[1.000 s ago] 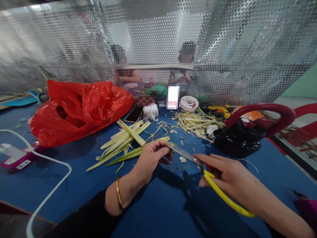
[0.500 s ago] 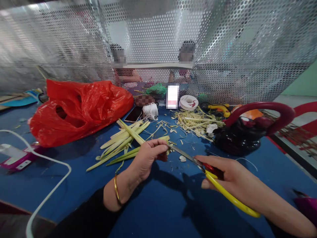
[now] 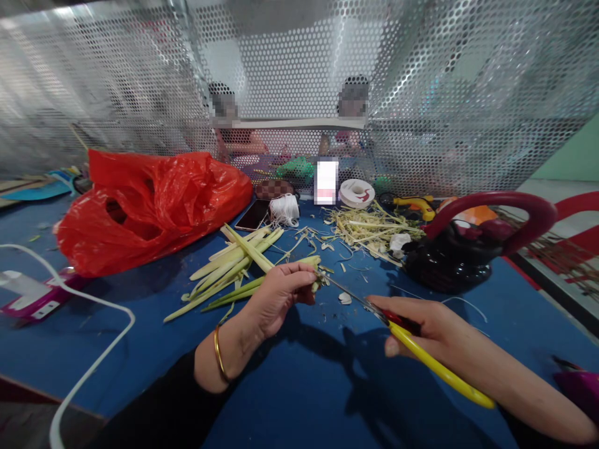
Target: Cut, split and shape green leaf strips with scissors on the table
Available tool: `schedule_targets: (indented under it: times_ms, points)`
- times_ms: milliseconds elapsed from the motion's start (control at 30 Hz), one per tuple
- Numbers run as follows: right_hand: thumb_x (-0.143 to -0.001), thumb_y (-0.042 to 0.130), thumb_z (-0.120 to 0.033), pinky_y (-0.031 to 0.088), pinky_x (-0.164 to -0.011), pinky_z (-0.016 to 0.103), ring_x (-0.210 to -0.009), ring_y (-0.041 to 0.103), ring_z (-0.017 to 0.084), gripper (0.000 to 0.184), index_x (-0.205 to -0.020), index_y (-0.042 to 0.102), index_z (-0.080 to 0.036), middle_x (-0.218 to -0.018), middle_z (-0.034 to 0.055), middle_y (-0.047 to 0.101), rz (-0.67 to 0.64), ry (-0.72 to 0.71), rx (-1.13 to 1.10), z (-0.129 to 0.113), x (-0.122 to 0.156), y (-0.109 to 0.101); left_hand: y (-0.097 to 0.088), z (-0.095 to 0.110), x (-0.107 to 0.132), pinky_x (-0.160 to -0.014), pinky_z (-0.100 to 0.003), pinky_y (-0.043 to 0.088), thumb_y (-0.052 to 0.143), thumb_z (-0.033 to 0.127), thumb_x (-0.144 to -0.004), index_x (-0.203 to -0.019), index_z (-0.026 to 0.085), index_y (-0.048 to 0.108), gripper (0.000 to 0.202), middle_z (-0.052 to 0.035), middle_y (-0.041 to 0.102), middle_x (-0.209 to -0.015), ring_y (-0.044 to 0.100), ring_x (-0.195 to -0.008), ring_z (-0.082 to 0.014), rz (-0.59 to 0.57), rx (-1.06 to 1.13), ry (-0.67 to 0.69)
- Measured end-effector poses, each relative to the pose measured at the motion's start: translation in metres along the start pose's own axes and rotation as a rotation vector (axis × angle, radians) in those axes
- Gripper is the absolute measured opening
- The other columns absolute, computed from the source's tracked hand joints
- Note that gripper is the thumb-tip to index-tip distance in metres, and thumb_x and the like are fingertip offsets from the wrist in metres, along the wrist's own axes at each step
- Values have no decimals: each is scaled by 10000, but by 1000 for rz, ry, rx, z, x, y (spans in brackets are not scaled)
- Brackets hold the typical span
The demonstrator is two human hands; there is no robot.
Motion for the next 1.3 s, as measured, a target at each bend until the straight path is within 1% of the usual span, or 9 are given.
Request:
schedule_targets:
  times_ms: [200, 300, 433, 533, 733, 833, 1033, 1200, 1300]
  points:
    - [-815, 627, -261, 528, -658, 266, -746, 678, 189, 396, -1207, 664, -296, -847, 13, 748, -6, -20, 23, 3, 0, 2, -1, 0, 1, -561, -247, 445, 722, 236, -617, -675, 168, 670, 103, 5, 594, -620, 516, -557, -99, 11, 21, -7]
    - [-801, 620, -212, 524, -684, 272, -731, 667, 181, 458, -1250, 633, -299, -852, 6, 758, -5, -27, 64, 4, -1, 2, -1, 0, 1, -564, -243, 448, 720, 233, -625, -671, 170, 669, 94, 5, 596, -623, 522, -559, -98, 7, 22, -4]
    - [-805, 596, -181, 525, -774, 310, -833, 665, 211, 516, -1309, 588, -292, -893, 15, 764, 5, -40, 91, 2, -1, 1, -1, 0, 0, -561, -237, 453, 728, 231, -623, -676, 163, 660, 109, 7, 596, -623, 522, -559, -96, 4, 33, 1]
    - [-798, 591, -165, 529, -799, 319, -887, 660, 224, 530, -1314, 586, -287, -890, 17, 764, 15, -70, 91, -1, -1, 0, -1, 0, 0, -559, -235, 455, 731, 232, -624, -683, 158, 659, 119, 8, 596, -620, 518, -557, -93, 1, 33, -1]
    - [-816, 588, -190, 527, -715, 299, -773, 653, 191, 504, -1310, 586, -293, -888, 16, 756, 25, -55, 110, -2, 0, 1, -2, -1, -1, -562, -233, 451, 724, 229, -636, -692, 166, 670, 100, 9, 600, -626, 518, -556, -89, 3, 26, -1]
    - [-838, 586, -223, 517, -679, 279, -733, 648, 176, 484, -1316, 577, -297, -831, 2, 745, 26, -63, 122, -2, 0, 2, -3, -2, -2, -566, -242, 449, 717, 225, -634, -699, 171, 681, 91, 8, 605, -635, 525, -552, -91, 9, 30, -2]
    - [-837, 601, -238, 538, -724, 297, -800, 672, 196, 500, -1331, 563, -303, -874, 11, 752, 45, -115, 140, -2, 1, 1, -3, -2, -2, -574, -252, 438, 701, 220, -640, -675, 180, 677, 59, 8, 596, -613, 517, -553, -93, 12, 23, -1]
    - [-842, 586, -232, 530, -696, 288, -744, 668, 181, 493, -1333, 561, -271, -794, 4, 743, 47, -90, 171, 0, 0, 1, -3, -2, -2, -572, -250, 448, 715, 224, -634, -672, 175, 661, 82, 13, 599, -610, 523, -547, -93, 7, 21, -2]
    - [-814, 626, -269, 529, -706, 300, -741, 661, 188, 472, -1285, 606, -265, -822, 16, 736, 92, -98, 194, -3, -2, 0, -4, -1, -2, -577, -251, 467, 729, 231, -637, -711, 177, 652, 120, 16, 623, -636, 549, -547, -96, 40, 33, 21]
Point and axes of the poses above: each hand's wrist, its own x-axis away from the middle knuckle, its own y-axis out of the palm, z = x × y, the point moved 6 cm from there along -x, towards the middle knuckle
